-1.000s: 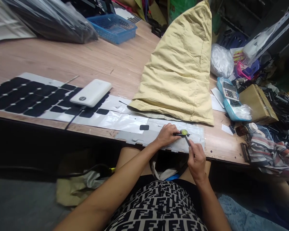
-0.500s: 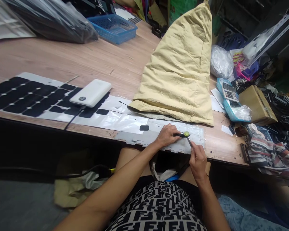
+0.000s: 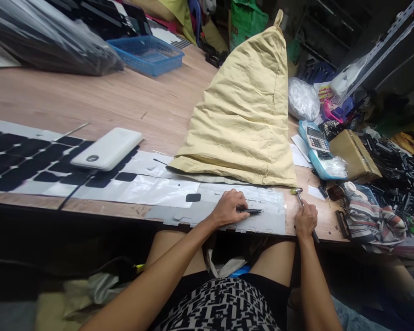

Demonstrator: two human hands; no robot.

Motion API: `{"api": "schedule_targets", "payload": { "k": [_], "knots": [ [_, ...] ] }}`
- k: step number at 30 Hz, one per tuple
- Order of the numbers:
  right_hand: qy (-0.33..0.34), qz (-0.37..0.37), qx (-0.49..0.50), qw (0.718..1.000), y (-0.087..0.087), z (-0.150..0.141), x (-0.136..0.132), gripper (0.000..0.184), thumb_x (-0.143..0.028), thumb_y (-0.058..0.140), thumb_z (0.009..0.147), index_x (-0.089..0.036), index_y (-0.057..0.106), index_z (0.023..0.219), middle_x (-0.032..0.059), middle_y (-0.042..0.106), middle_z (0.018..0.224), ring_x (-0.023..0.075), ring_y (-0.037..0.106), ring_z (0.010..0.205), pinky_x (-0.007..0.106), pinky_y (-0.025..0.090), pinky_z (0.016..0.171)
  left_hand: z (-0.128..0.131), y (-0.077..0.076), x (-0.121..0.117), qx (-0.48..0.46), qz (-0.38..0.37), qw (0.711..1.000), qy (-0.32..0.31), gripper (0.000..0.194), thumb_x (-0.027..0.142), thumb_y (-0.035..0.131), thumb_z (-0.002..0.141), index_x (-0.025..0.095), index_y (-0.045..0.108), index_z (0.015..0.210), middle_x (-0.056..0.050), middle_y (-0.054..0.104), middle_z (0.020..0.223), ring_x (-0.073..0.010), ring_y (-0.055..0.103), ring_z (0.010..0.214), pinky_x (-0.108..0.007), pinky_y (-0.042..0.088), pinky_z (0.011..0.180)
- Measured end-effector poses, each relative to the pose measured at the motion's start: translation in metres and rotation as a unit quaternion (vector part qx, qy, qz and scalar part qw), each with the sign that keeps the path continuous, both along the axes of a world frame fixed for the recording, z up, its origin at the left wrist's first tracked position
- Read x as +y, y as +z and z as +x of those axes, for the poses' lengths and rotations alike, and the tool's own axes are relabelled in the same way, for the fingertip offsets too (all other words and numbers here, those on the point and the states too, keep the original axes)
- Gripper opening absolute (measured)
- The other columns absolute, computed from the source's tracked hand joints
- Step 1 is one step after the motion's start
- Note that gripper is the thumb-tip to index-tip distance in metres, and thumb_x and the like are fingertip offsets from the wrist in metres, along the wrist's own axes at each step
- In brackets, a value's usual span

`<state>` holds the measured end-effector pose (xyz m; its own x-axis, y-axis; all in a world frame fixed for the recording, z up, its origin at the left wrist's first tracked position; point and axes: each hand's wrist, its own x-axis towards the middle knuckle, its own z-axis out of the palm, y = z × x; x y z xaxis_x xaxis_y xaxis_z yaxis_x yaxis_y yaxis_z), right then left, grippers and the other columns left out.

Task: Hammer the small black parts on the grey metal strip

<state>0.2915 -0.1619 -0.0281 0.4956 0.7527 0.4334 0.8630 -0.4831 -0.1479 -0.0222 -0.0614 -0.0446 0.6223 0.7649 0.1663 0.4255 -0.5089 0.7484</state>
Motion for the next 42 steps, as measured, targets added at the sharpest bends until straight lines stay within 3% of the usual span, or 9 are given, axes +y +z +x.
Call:
{"api": "schedule_targets", "payload": {
  "k": [5, 9, 14, 18, 21, 24, 28, 35, 42],
  "knots": [
    [-0.016, -0.022, -0.054, 0.998, -0.007, -0.002, 0.003, 0.039, -0.021, 0.045, 0.095, -0.02, 0.069, 0.125, 0.0096, 0.062, 0.099, 0.024, 0.051, 0.09, 0.034, 0.037, 0.078, -0.009, 0.003, -0.005, -0.001, 0.003, 0.996, -0.091, 0.012, 0.032, 0.083, 0.067, 0.024, 0.075, 0.071, -0.002, 0.068, 0.101, -0.0243, 0.055, 0.102, -0.042, 0.037, 0.095],
    [-0.017, -0.046, -0.063, 0.997, -0.007, -0.004, 0.002, 0.038, -0.02, 0.044, 0.097, -0.02, 0.068, 0.126, 0.0095, 0.061, 0.101, 0.0236, 0.051, 0.091, 0.034, 0.036, 0.077, -0.021, 0.002, -0.03, 0.004, 0.014, 0.984, -0.175, 0.015, 0.034, 0.087, 0.062, 0.026, 0.076, 0.07, 0.0, 0.061, 0.135, -0.0328, 0.046, 0.13, -0.048, 0.031, 0.112],
    [-0.019, -0.041, -0.058, 0.997, -0.007, -0.004, 0.002, 0.038, -0.021, 0.045, 0.096, -0.02, 0.067, 0.127, 0.0098, 0.06, 0.101, 0.0238, 0.05, 0.091, 0.036, 0.037, 0.077, -0.03, 0.007, -0.062, 0.078, 0.026, 0.984, -0.158, 0.015, 0.025, 0.084, 0.065, 0.029, 0.08, 0.08, 0.002, 0.037, 0.163, -0.0405, 0.03, 0.148, -0.06, 0.015, 0.124],
    [-0.019, -0.041, -0.053, 0.998, -0.006, -0.005, 0.003, 0.036, -0.021, 0.045, 0.097, -0.02, 0.068, 0.125, 0.0098, 0.059, 0.101, 0.0236, 0.05, 0.091, 0.034, 0.037, 0.076, -0.03, 0.012, -0.063, 0.057, 0.009, 0.985, -0.16, 0.029, 0.04, 0.09, 0.062, 0.031, 0.081, 0.088, -0.002, 0.039, 0.163, -0.0426, 0.03, 0.148, -0.063, 0.019, 0.122],
    [-0.02, -0.049, -0.053, 0.997, -0.005, -0.006, 0.003, 0.037, -0.02, 0.046, 0.097, -0.02, 0.067, 0.127, 0.01, 0.059, 0.101, 0.0238, 0.051, 0.092, 0.034, 0.037, 0.075, -0.028, 0.012, -0.047, -0.001, -0.012, 0.995, -0.102, 0.024, 0.048, 0.081, 0.075, 0.029, 0.08, 0.09, -0.007, 0.062, 0.14, -0.0347, 0.049, 0.133, -0.052, 0.037, 0.113],
    [-0.019, -0.047, -0.059, 0.997, -0.005, -0.006, 0.003, 0.037, -0.02, 0.046, 0.096, -0.019, 0.066, 0.127, 0.0104, 0.06, 0.101, 0.0242, 0.051, 0.091, 0.035, 0.036, 0.075, -0.022, 0.014, -0.016, 0.001, 0.014, 0.999, 0.043, 0.025, 0.039, 0.058, 0.093, 0.023, 0.077, 0.093, -0.009, 0.072, 0.103, -0.0257, 0.061, 0.101, -0.043, 0.048, 0.096],
    [-0.015, -0.037, -0.067, 0.997, -0.005, -0.006, 0.004, 0.038, -0.02, 0.044, 0.096, -0.019, 0.067, 0.127, 0.0103, 0.061, 0.1, 0.024, 0.051, 0.089, 0.035, 0.036, 0.074, -0.011, 0.019, 0.029, 0.139, 0.075, 0.968, 0.193, 0.03, 0.027, 0.047, 0.094, 0.018, 0.075, 0.101, -0.014, 0.071, 0.099, -0.0321, 0.058, 0.1, -0.045, 0.047, 0.087],
    [-0.019, -0.051, -0.059, 0.997, -0.003, -0.007, 0.004, 0.037, -0.019, 0.046, 0.096, -0.019, 0.067, 0.127, 0.0105, 0.059, 0.1, 0.0241, 0.05, 0.09, 0.034, 0.035, 0.073, 0.0, 0.031, 0.064, 0.176, 0.055, 0.957, 0.223, 0.052, 0.021, 0.042, 0.095, 0.015, 0.05, 0.146, -0.015, 0.072, 0.098, -0.0337, 0.06, 0.099, -0.046, 0.047, 0.088],
    [-0.007, -0.028, -0.078, 0.996, -0.006, -0.007, 0.003, 0.037, -0.019, 0.045, 0.095, -0.018, 0.067, 0.124, 0.0099, 0.059, 0.098, 0.023, 0.05, 0.088, 0.034, 0.034, 0.071, 0.014, 0.048, 0.103, 0.035, 0.054, 0.966, 0.251, 0.058, 0.026, 0.053, 0.088, 0.019, 0.051, 0.146, -0.009, 0.069, 0.116, -0.0257, 0.063, 0.109, -0.035, 0.05, 0.096]
  ]
}}
